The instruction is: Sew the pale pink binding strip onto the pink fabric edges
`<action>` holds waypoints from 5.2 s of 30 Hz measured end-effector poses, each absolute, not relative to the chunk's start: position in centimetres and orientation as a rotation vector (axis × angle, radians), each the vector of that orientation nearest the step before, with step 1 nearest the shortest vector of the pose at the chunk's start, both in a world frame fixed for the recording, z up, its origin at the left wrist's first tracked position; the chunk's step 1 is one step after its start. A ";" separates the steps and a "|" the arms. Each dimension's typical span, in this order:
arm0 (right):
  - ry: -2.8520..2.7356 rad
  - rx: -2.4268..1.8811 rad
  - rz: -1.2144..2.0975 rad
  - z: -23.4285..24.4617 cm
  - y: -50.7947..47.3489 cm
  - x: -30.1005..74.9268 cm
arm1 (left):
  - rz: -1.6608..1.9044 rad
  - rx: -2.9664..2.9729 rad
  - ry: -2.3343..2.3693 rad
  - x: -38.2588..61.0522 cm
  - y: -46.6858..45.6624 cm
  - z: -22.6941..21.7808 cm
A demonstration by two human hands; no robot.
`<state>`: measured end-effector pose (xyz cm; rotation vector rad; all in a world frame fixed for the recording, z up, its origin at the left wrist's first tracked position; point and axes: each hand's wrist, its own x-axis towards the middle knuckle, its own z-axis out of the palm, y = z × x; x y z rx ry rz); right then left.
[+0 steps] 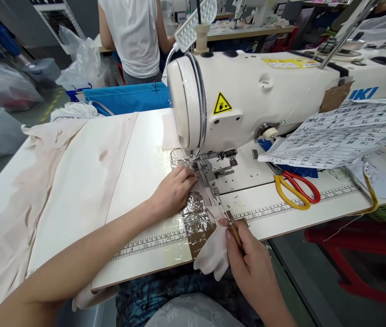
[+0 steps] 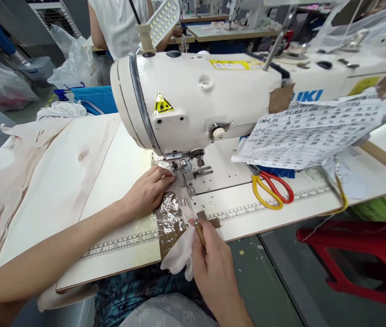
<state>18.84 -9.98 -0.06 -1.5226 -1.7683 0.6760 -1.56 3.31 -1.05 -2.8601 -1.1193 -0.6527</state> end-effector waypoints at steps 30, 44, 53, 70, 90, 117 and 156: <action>-1.852 -1.441 0.532 -0.7 -5.4 17.2 | -0.670 -2.810 -1.063 -1.6 2.7 -1.2; -1.860 -1.369 0.508 -1.1 -5.2 16.9 | -0.503 -2.748 -1.190 -1.4 3.0 -1.2; -1.791 -0.919 0.619 1.4 -7.6 13.9 | -0.446 -2.800 -1.255 -0.8 3.2 -0.6; -1.961 -1.544 0.107 -1.1 -5.4 17.3 | -1.389 -2.862 -1.862 -1.5 5.6 -1.4; -1.972 -1.537 0.045 -1.6 -3.9 16.4 | -1.406 -2.881 -1.875 -1.5 5.6 -1.2; -1.980 -1.512 0.058 -1.6 -3.7 16.3 | -1.206 -2.895 -1.744 -1.4 5.9 -1.0; -1.964 -1.589 0.104 -1.5 -4.1 16.2 | -1.307 -2.932 -1.806 -1.7 6.3 -1.3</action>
